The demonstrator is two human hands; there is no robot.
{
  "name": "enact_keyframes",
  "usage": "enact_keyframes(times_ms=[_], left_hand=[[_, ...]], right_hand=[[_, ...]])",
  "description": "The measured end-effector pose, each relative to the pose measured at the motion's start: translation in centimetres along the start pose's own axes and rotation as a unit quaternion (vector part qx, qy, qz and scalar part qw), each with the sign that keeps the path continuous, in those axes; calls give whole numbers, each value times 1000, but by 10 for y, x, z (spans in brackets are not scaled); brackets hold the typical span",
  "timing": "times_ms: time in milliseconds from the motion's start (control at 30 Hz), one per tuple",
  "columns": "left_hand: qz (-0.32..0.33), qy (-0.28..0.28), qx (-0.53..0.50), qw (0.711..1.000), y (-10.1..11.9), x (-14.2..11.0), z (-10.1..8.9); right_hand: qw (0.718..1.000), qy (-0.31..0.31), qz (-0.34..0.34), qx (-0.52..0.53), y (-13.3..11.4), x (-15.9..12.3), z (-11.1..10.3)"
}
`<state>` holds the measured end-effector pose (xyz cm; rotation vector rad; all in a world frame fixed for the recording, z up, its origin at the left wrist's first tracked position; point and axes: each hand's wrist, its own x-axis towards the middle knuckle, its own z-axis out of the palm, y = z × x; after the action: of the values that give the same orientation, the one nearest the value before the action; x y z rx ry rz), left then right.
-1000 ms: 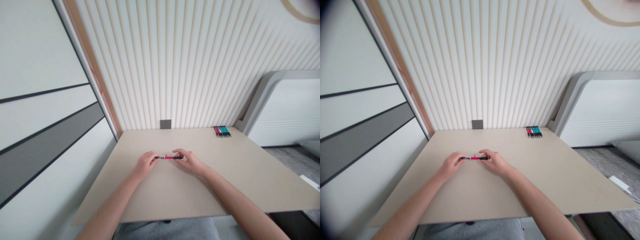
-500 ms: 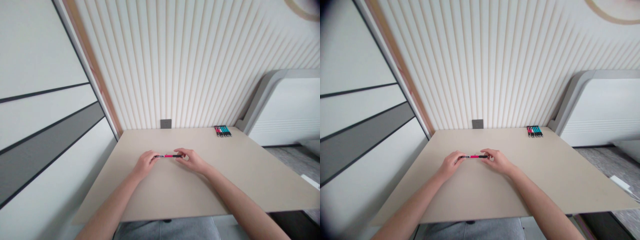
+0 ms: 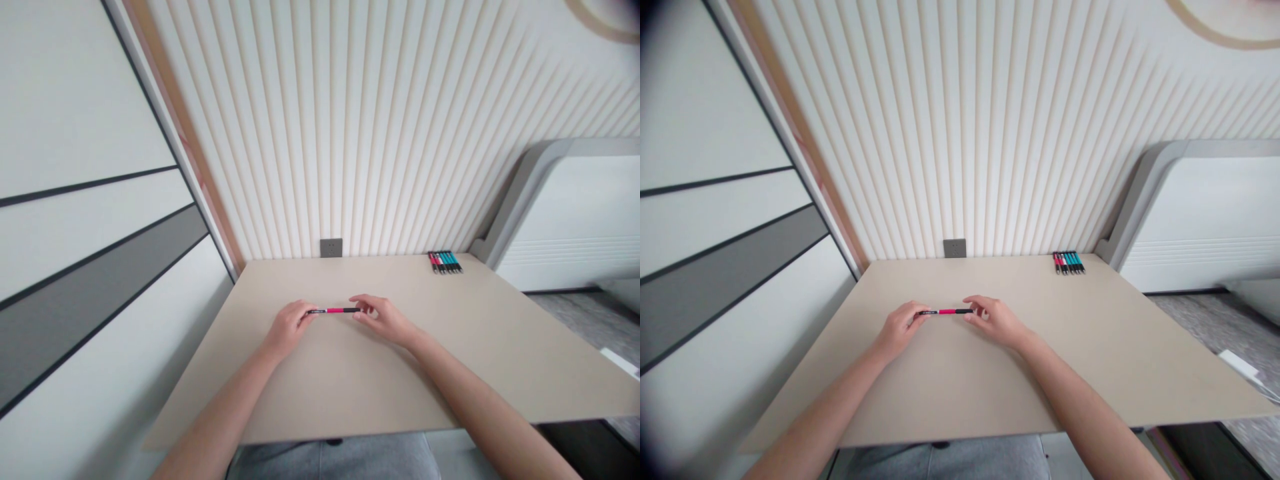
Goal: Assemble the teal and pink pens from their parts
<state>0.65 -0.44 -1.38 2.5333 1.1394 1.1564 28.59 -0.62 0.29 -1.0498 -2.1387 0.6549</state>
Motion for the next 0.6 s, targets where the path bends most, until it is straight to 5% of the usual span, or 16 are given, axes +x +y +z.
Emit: enact_keyframes(times_ms=[167, 367, 600], left_hand=[[-5, -1, -2, 1000, 2, 0, -1], [8, -3, -7, 1000, 3, 1, -1], [2, -2, -1, 1000, 0, 0, -1]], right_hand=[[999, 21, -25, -2, -2, 0, -1], [999, -21, -20, -29, -1, 1, -2], [999, 20, -41, -11, -1, 0, -1]])
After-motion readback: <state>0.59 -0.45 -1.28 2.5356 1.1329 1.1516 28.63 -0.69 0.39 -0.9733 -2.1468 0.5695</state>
